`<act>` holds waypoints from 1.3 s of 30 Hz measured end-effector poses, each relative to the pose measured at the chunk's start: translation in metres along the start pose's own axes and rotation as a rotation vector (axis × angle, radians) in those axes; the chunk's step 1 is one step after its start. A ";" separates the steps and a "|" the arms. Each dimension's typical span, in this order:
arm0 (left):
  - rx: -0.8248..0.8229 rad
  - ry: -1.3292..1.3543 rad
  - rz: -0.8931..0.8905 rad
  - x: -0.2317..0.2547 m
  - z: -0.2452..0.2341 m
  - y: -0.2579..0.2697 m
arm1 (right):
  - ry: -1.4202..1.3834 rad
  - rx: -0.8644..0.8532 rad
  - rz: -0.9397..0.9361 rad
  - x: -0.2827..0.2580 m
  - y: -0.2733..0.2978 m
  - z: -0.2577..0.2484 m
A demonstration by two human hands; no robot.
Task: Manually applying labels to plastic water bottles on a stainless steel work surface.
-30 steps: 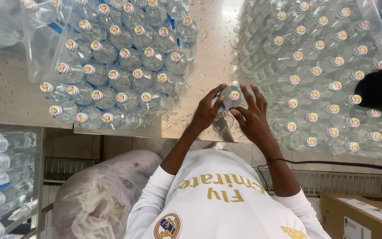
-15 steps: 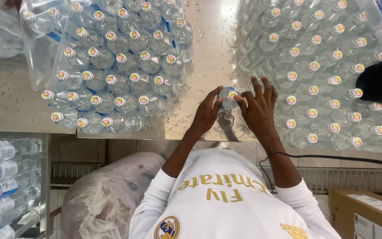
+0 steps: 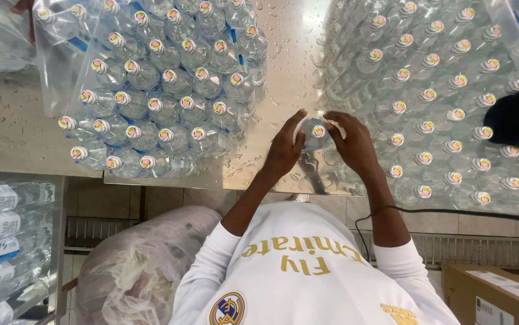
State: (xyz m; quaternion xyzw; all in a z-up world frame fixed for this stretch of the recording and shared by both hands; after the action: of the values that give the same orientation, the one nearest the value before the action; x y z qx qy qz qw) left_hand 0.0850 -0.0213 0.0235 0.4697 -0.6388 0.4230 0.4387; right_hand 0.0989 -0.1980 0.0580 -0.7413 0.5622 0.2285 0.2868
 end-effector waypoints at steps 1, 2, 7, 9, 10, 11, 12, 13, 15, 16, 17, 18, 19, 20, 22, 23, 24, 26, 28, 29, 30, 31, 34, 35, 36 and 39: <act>0.001 -0.001 -0.001 -0.004 0.001 -0.005 | -0.001 -0.001 -0.001 -0.006 -0.002 -0.002; -0.026 -0.017 -0.018 -0.009 0.005 -0.010 | -0.097 -0.050 0.025 -0.009 -0.003 0.000; -0.140 -0.145 -0.055 -0.043 0.020 -0.030 | -0.167 -0.091 0.046 -0.011 -0.004 0.007; -0.158 -0.184 -0.059 -0.052 0.022 -0.033 | -0.131 -0.098 0.078 -0.005 -0.002 0.012; -0.162 -0.186 -0.057 -0.050 0.022 -0.033 | -0.133 -0.094 0.081 -0.004 -0.003 0.014; -0.171 -0.208 -0.055 -0.049 0.022 -0.034 | -0.110 -0.092 0.077 -0.003 -0.003 0.016; -0.181 -0.227 -0.055 -0.048 0.023 -0.032 | -0.086 -0.093 0.077 -0.001 -0.001 0.019; -0.187 -0.227 -0.056 -0.042 0.023 -0.035 | -0.087 -0.091 0.082 -0.006 -0.004 0.016; -0.231 -0.223 -0.112 -0.035 0.024 -0.033 | -0.119 -0.111 0.058 -0.020 -0.007 0.012; -0.232 -0.223 -0.109 -0.026 0.023 -0.033 | -0.118 -0.109 0.057 -0.024 -0.007 0.008; -0.259 -0.362 -0.083 -0.016 0.023 -0.032 | -0.119 -0.118 0.061 -0.029 -0.008 0.006; -0.284 -0.503 -0.058 -0.007 0.023 -0.031 | -0.122 -0.129 0.063 -0.034 -0.008 0.005; -0.283 -0.504 -0.058 -0.006 0.022 -0.030 | -0.123 -0.129 0.062 -0.031 -0.006 0.008; -0.221 -0.511 -0.029 0.000 0.016 -0.032 | -0.181 -0.074 0.044 -0.030 -0.006 0.007; -0.160 -0.517 0.001 -0.001 0.011 -0.036 | -0.240 -0.019 0.026 -0.028 -0.004 0.007; -0.160 -0.513 0.031 -0.005 0.013 -0.038 | -0.278 -0.003 0.030 -0.026 -0.001 0.006; -0.164 -0.508 0.055 -0.009 0.016 -0.036 | -0.317 0.009 0.039 -0.024 0.005 0.008; -0.176 -0.429 0.029 -0.032 0.022 -0.043 | -0.335 0.016 0.063 -0.011 0.012 0.013; -0.184 -0.355 0.013 -0.041 0.021 -0.046 | -0.353 0.031 0.079 -0.006 0.017 0.017; -0.208 -0.258 -0.016 -0.042 0.020 -0.044 | -0.351 0.064 0.101 -0.004 0.020 0.016; -0.235 -0.159 -0.046 -0.042 0.021 -0.043 | -0.347 0.097 0.127 -0.002 0.024 0.014; -0.240 -0.159 -0.044 -0.032 0.021 -0.041 | -0.346 0.101 0.129 -0.009 0.028 0.012; -0.257 0.042 -0.074 -0.006 0.019 -0.027 | -0.366 0.155 0.188 -0.020 0.050 0.008; -0.183 0.061 -0.105 -0.002 0.011 -0.023 | -0.422 0.168 0.238 -0.016 0.058 0.008; -0.112 0.082 -0.136 0.001 0.004 -0.018 | -0.475 0.183 0.291 -0.010 0.068 0.008; -0.026 0.157 -0.250 -0.013 -0.002 0.011 | -0.445 0.201 0.293 0.013 0.081 0.011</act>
State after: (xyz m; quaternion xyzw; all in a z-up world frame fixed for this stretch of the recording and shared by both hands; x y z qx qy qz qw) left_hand 0.0766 -0.0141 0.0101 0.5052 -0.5446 0.3922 0.5426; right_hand 0.0239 -0.2164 0.0276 -0.5515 0.6063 0.3679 0.4391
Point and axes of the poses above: each hand's wrist, its own y-axis away from the middle knuckle, its own z-axis out of the palm, x = y × z, the point moved 10 cm from there along -y, towards the middle knuckle, and after that the axes turned 1 degree about y, right-handed, at the moved point
